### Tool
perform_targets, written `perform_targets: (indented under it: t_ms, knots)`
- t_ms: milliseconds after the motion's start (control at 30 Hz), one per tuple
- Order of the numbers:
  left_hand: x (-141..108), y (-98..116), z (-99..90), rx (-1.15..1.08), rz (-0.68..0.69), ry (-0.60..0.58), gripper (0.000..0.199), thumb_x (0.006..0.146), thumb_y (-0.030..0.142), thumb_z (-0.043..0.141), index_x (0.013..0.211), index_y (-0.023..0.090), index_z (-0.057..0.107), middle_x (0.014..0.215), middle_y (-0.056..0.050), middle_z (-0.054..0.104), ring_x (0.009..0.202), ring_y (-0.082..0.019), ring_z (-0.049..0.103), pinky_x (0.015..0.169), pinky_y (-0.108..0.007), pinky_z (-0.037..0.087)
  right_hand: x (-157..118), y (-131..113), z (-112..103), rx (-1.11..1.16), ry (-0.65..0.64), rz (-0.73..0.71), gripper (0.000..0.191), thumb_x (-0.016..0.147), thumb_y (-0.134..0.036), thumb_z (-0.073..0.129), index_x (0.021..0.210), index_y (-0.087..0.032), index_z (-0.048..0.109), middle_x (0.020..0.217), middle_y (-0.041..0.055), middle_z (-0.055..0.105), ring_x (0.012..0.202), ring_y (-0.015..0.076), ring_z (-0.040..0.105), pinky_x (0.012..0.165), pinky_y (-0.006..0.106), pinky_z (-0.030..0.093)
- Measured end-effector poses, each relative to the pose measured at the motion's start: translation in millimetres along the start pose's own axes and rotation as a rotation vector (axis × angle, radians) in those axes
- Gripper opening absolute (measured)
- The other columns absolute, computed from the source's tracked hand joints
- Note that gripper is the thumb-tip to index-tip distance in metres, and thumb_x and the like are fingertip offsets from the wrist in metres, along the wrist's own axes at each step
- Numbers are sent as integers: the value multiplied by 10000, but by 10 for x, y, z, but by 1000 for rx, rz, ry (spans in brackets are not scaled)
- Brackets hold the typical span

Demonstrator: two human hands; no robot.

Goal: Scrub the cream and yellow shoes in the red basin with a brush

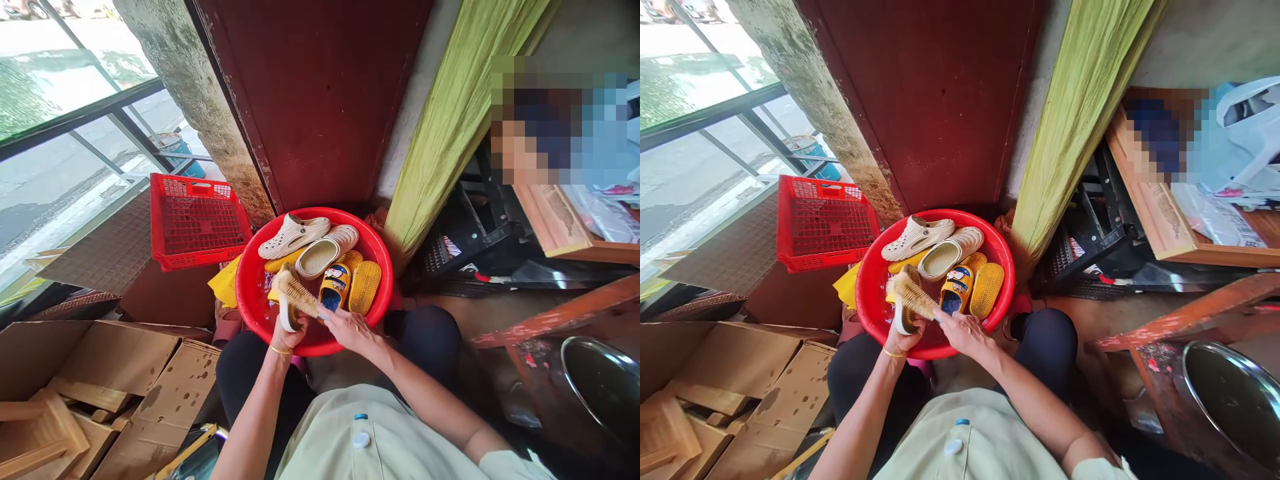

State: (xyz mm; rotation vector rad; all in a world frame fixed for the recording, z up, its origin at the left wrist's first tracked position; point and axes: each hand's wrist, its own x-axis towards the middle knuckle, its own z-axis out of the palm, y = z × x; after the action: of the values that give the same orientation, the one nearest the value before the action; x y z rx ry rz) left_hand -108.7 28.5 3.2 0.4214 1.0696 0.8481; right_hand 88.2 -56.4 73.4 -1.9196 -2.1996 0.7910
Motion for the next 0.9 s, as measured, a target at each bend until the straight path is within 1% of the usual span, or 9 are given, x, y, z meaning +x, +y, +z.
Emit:
perform_targets:
  t_ms: [100, 167, 267, 333, 400, 500, 633, 733, 900]
  knots:
    - [-128, 61, 39, -274, -177, -121, 115, 939, 209, 539, 962, 164, 643, 855, -66, 614, 578, -78, 534, 455, -147, 455, 135, 57, -35, -17, 26, 88, 589, 1062, -308, 392, 1646, -294, 320, 1217, 123, 758, 1031, 264, 739, 892, 344, 562]
    - [-177, 91, 60, -409, -250, -150, 125, 954, 222, 537, 989, 160, 639, 864, -68, 604, 586, -78, 531, 454, -140, 454, 135, 78, 16, 28, 69, 40, 583, 1057, -298, 398, 1638, -269, 347, 1239, 118, 751, 1065, 251, 725, 917, 323, 552]
    - [-193, 96, 60, -430, -219, -82, 120, 970, 251, 534, 976, 190, 636, 840, -55, 606, 616, -104, 554, 447, -148, 444, 32, 68, 135, 35, 98, -114, 549, 1055, -348, 427, 1603, -309, 423, 1196, 91, 756, 1037, 223, 720, 905, 288, 551]
    - [-192, 89, 41, -426, -225, -80, 130, 974, 244, 525, 996, 201, 645, 828, -49, 609, 606, -105, 545, 432, -141, 418, 3, 58, 157, -6, 80, -153, 540, 1055, -388, 434, 1594, -352, 429, 1139, 81, 759, 976, 215, 729, 865, 282, 557]
    - [-204, 92, 23, -415, -278, -152, 156, 973, 233, 525, 1043, 190, 657, 807, -45, 589, 570, -88, 509, 419, -126, 394, 79, 71, 103, -40, 70, -107, 542, 1061, -400, 420, 1602, -368, 407, 1133, 84, 757, 957, 227, 737, 853, 303, 564]
    - [-258, 124, 28, -402, -335, -292, 261, 977, 239, 514, 1192, 182, 651, 779, -26, 529, 525, -61, 452, 402, -100, 361, 344, 133, -50, 10, 102, 1, 550, 1067, -343, 389, 1615, -312, 395, 1226, 99, 751, 1067, 247, 728, 934, 344, 562]
    - [-317, 152, 71, -371, -321, -343, 355, 973, 267, 519, 1307, 187, 611, 763, -9, 491, 502, -52, 418, 381, -94, 326, 573, 222, -129, 164, 189, 10, 521, 1061, -292, 381, 1570, -237, 474, 1374, 82, 702, 1211, 209, 683, 1053, 314, 516]
    - [-293, 128, 68, -315, -324, -342, 360, 965, 316, 541, 1290, 181, 615, 752, -9, 493, 494, -59, 411, 376, -113, 324, 441, 272, -42, 182, 213, 11, 510, 1054, -305, 397, 1543, -218, 513, 1338, 97, 721, 1147, 225, 717, 1019, 322, 540]
    - [-173, 39, 22, -227, -290, -308, 297, 961, 380, 543, 1154, 178, 644, 768, -36, 527, 521, -93, 436, 388, -163, 357, -63, 215, 188, 139, 193, -49, 540, 1050, -308, 414, 1580, -224, 469, 1230, 121, 758, 1053, 245, 736, 944, 328, 566]
